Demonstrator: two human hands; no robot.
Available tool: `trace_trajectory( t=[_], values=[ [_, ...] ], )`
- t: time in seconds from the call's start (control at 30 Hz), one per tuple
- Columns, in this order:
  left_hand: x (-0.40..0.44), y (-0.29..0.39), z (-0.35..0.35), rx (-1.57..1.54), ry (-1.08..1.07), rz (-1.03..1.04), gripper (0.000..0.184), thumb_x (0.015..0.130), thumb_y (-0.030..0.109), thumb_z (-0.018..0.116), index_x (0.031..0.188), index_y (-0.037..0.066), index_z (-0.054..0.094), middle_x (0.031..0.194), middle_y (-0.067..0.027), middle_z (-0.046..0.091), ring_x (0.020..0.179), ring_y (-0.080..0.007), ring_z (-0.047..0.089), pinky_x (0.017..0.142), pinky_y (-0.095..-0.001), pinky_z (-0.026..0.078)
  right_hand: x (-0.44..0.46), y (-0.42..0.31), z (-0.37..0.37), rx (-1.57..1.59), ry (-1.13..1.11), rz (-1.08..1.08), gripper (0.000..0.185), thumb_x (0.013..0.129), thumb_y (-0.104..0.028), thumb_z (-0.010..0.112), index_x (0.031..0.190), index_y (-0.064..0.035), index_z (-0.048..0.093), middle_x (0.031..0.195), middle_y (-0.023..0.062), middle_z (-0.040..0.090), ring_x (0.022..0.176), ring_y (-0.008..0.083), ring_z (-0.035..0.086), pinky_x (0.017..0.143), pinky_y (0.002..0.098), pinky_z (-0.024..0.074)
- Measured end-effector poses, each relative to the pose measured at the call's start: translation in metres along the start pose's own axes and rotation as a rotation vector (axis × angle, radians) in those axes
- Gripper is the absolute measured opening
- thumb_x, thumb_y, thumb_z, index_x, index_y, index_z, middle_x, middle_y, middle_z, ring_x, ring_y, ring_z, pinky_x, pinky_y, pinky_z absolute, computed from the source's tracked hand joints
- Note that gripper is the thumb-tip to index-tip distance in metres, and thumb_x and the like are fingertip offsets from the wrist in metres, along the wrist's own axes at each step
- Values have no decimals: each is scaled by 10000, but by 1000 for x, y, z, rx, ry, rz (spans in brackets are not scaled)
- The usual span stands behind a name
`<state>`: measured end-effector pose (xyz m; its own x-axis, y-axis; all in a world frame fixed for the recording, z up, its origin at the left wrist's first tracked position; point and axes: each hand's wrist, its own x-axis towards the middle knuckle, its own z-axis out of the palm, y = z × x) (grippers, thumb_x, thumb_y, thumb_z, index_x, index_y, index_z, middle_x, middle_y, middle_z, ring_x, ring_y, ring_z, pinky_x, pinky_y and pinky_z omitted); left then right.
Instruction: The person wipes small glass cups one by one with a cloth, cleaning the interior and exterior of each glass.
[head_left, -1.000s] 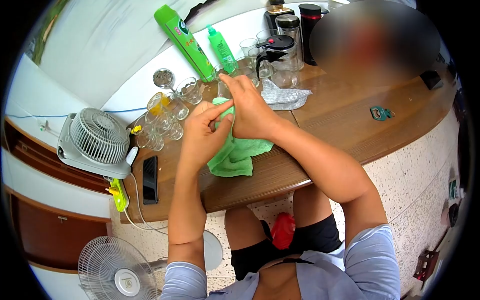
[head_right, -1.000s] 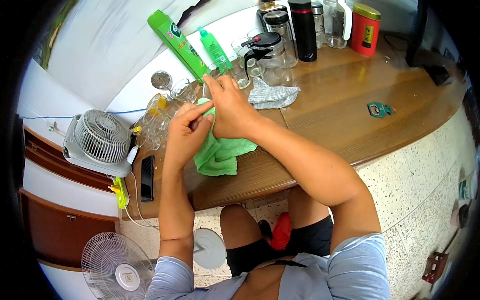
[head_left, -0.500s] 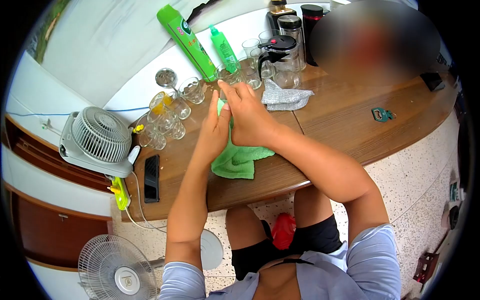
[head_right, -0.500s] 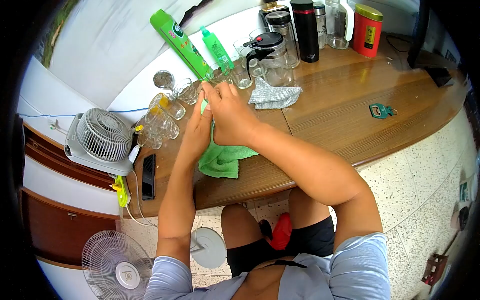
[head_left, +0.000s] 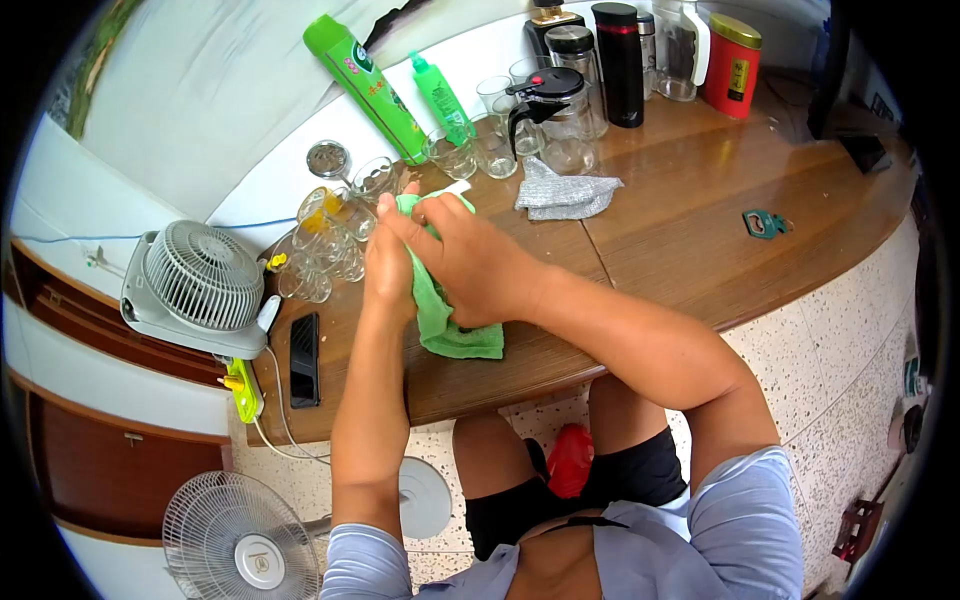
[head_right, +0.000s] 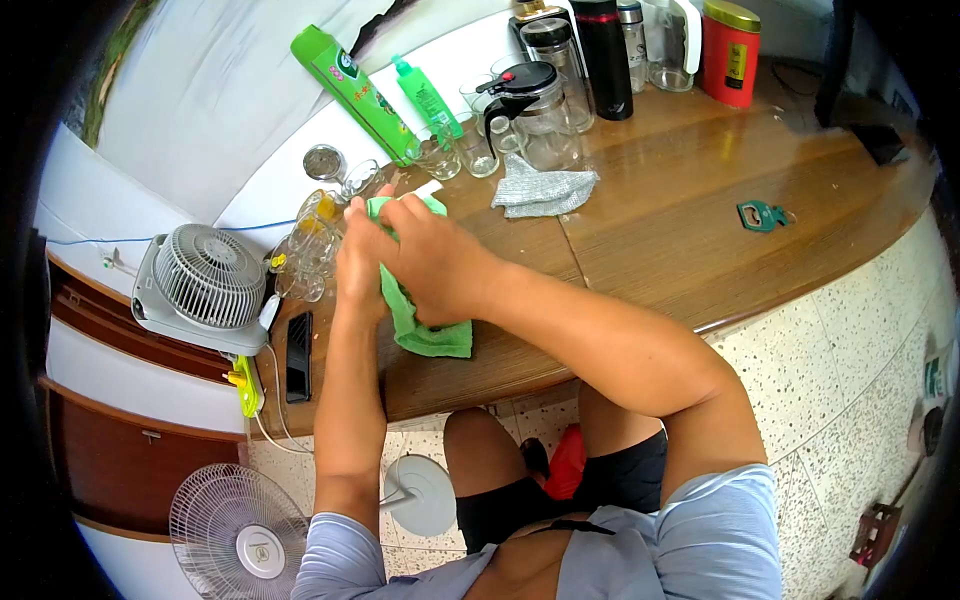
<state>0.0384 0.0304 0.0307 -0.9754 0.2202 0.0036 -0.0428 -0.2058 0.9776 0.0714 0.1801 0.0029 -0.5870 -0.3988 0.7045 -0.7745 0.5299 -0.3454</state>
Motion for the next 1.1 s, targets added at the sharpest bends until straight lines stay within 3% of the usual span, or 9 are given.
trace_trajectory(
  t=[0.1, 0.23, 0.4, 0.53, 0.77, 0.87, 0.9, 1.03, 1.1],
  values=[
    [-3, -8, 9, 150, -37, 1, 691, 1187, 529, 346, 1600, -10, 478, 1497, -156, 605, 1357, -247, 599, 1162, -423, 485, 4, 8, -7, -46, 213, 40, 990, 684, 62, 737, 1607, 22, 384, 1261, 245, 539, 1164, 453, 542, 1003, 482, 512],
    [-5, -17, 15, 329, -150, 215, 669, 1200, 494, 339, 1561, -46, 502, 1529, -147, 583, 1437, -204, 505, 1228, -355, 365, 8, 15, -19, -138, 305, 93, 865, 746, 30, 723, 1559, 95, 433, 1278, 254, 537, 1203, 437, 543, 962, 478, 554],
    [9, -36, -4, 407, -71, 281, 610, 1205, 408, 350, 1585, -50, 485, 1493, -150, 610, 1377, -206, 555, 1193, -358, 406, 4, 11, -9, -156, 250, 147, 911, 725, 10, 762, 1566, 94, 423, 1258, 248, 544, 1186, 437, 551, 923, 472, 573],
    [15, -32, -11, 440, 99, 356, 591, 1192, 395, 381, 1601, -17, 494, 1426, -155, 657, 1296, -214, 620, 1125, -378, 477, -1, -6, 5, -77, 69, 130, 994, 689, 55, 728, 1609, 66, 353, 1246, 250, 525, 1159, 450, 531, 988, 480, 513],
    [5, 1, -14, 19, 27, 105, 627, 1181, 476, 383, 1626, 47, 483, 1375, -152, 685, 1218, -247, 680, 1048, -422, 570, -4, -11, 12, 43, 9, -40, 1077, 664, 54, 750, 1654, 2, 329, 1247, 234, 522, 1152, 447, 536, 971, 487, 519],
    [4, -8, -7, 91, -30, 114, 657, 1179, 500, 390, 1633, 31, 466, 1433, -145, 651, 1289, -235, 636, 1111, -411, 518, -1, -5, 3, -10, 104, -15, 1046, 685, 73, 729, 1653, 1, 338, 1269, 239, 526, 1161, 448, 533, 990, 486, 514],
    [5, -11, 0, 219, 14, 164, 681, 1196, 472, 352, 1635, -44, 420, 1512, -164, 605, 1376, -229, 583, 1165, -385, 460, 1, -3, -1, -38, 149, -3, 1032, 693, 79, 721, 1650, 1, 344, 1277, 242, 527, 1166, 448, 532, 996, 485, 512],
    [-10, -13, 17, 221, -122, 144, 657, 1190, 483, 384, 1601, -21, 477, 1554, -126, 563, 1435, -191, 501, 1228, -366, 363, 7, 6, -19, -112, 270, 97, 934, 738, 50, 728, 1608, 52, 387, 1252, 243, 541, 1189, 442, 532, 978, 488, 536],
    [-9, -19, 20, 287, -112, 219, 646, 1193, 475, 382, 1593, -22, 479, 1560, -124, 562, 1421, -191, 516, 1223, -361, 370, 8, 8, -19, -138, 273, 139, 941, 741, 48, 732, 1613, 51, 380, 1254, 244, 542, 1189, 443, 535, 966, 488, 544]
  ],
)
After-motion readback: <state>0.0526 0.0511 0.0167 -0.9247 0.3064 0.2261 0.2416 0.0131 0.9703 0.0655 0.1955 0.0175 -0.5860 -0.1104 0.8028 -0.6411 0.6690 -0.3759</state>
